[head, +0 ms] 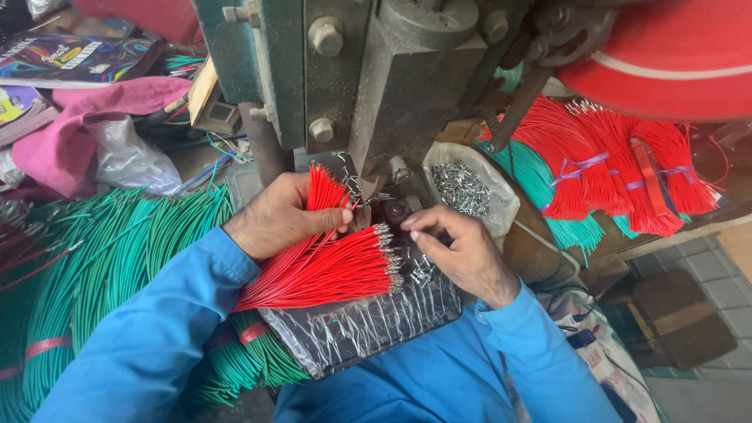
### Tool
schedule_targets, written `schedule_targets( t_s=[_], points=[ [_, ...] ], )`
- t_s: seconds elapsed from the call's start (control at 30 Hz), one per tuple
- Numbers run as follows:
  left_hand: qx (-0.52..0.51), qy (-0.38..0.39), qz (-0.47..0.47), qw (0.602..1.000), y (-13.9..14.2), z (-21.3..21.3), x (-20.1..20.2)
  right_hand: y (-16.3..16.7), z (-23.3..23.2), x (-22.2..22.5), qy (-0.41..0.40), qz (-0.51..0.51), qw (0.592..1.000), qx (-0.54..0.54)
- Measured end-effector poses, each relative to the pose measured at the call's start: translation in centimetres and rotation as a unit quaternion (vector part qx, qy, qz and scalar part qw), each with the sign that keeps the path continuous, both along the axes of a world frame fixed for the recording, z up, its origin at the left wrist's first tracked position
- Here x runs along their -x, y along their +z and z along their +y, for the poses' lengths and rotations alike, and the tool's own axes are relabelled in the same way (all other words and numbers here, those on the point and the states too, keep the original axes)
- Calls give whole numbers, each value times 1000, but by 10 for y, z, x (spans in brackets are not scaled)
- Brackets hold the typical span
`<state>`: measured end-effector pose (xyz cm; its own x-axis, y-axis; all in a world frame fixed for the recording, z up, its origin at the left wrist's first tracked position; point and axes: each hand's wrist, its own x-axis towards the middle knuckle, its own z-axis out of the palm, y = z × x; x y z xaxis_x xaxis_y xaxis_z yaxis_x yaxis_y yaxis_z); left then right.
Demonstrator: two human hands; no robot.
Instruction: The person repeatedly inserts the stripped end of a red insulated wire into a metal crimp terminal and presses a lever on a crimping machine to secure the terminal. The person then places the finished wire aside and repeats the process with additional wires from a bundle.
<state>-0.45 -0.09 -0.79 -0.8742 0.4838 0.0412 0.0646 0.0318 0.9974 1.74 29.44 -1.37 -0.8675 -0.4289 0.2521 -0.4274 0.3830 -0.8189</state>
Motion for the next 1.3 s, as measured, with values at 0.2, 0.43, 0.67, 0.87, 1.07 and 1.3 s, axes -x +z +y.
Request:
schedule_targets(
  t_s=[0.2, 0.43, 0.67, 0.87, 1.07, 1.3],
  points=[
    [68, 35, 27, 997, 2, 1, 0, -16, -22, 18, -26, -66, 984, 164],
    [72, 39, 22, 996, 1, 2, 0, -17, -47, 26, 27, -74, 974, 211],
    [55, 34, 8, 998, 5, 1, -2, -23, -47, 37, 17, -77, 984, 157],
    [67, 44, 15, 997, 6, 4, -2, -23, -45, 38, 8, -50, 991, 123],
    [53, 24, 28, 998, 7, 3, -5, -4, -36, 18, 63, -33, 984, 165],
    [49, 23, 15, 998, -3, 0, 3, 25, -3, -1, 14, 50, 978, -200]
  ],
)
